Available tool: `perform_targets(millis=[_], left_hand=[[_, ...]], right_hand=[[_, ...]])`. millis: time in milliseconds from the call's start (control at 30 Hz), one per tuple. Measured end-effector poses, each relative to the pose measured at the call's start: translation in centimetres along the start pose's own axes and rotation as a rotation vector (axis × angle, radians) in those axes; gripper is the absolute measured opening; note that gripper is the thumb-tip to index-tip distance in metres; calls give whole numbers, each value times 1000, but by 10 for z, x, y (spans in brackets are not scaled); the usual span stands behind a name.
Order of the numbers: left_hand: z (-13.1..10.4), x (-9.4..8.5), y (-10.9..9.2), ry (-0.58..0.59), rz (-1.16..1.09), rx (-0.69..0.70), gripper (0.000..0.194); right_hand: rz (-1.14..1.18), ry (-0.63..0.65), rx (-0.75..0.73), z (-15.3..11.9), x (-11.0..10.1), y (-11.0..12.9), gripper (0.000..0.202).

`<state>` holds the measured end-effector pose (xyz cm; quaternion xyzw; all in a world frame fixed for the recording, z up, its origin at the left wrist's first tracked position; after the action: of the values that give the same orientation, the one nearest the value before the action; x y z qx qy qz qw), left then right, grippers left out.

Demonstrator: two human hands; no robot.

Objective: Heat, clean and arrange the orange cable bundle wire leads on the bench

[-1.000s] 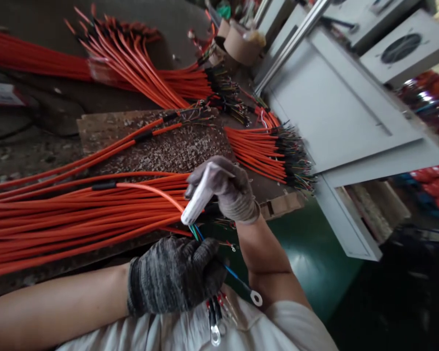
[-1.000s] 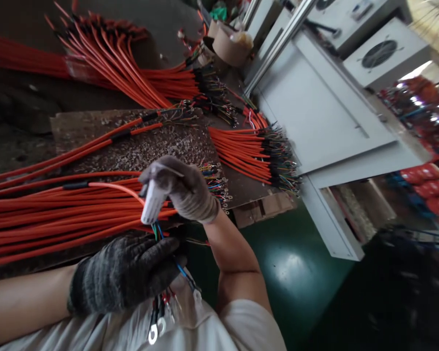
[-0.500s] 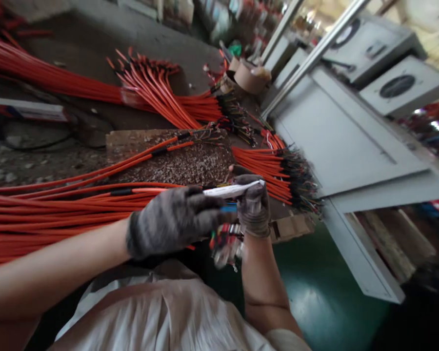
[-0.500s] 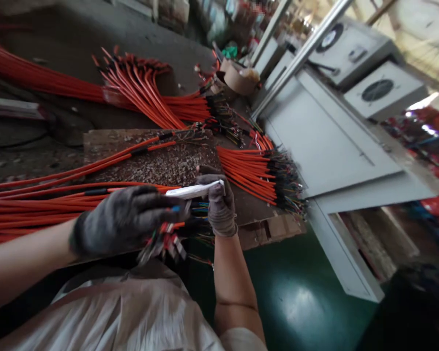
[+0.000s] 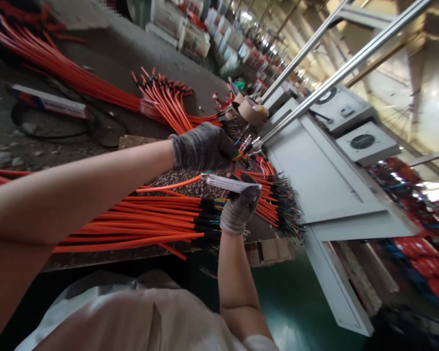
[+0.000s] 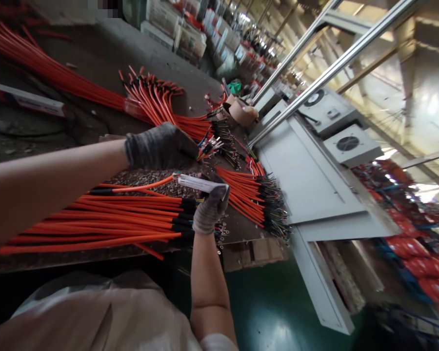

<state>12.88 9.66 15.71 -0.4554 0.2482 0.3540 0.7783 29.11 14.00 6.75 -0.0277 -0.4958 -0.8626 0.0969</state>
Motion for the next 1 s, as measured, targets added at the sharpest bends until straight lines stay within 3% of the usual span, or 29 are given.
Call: perform_targets(millis=[133,233,333,467,533,633,767,900,1000], left_hand=[[21,-1,0,71,215,-61,17],[28,4,-1,81,310,-88,20],[32,10,-1,103,394,-166,20],[36,16,5,84,418,-190,23],[36,17,10,60,366,-204,26],[33,18,18,50,349,-249,28],[27,11,21,40,375,-293,25],[22,6,17,-1,279,-315,19],[20,11,16,-67,84,-232,17]], right_hand=[[-84,-139,-206,-9,1,-3,35],[-168,-133,-307,-15,1,0,33],[-255,-16,-394,-21,0,3,38],[-409,282,-486,-22,-2,0,35],[-423,284,-494,-21,-5,-4,31],[-359,103,-442,-23,-11,-11,31],[-220,-98,-247,-29,-9,-24,35],[-125,-119,-103,-17,-2,-35,38],[-128,-8,20,3,-1,-40,46]])
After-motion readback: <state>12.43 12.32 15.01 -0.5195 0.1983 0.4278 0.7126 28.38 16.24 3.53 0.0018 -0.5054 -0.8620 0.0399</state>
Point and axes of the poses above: each hand's wrist, its own z-axis towards the middle knuckle, its own x-axis out of the palm, y = z × x, the point moved 2 cm from there along z, towards the middle knuckle, and after that the axes turned 2 degrees about z, right-handed, at the moved point
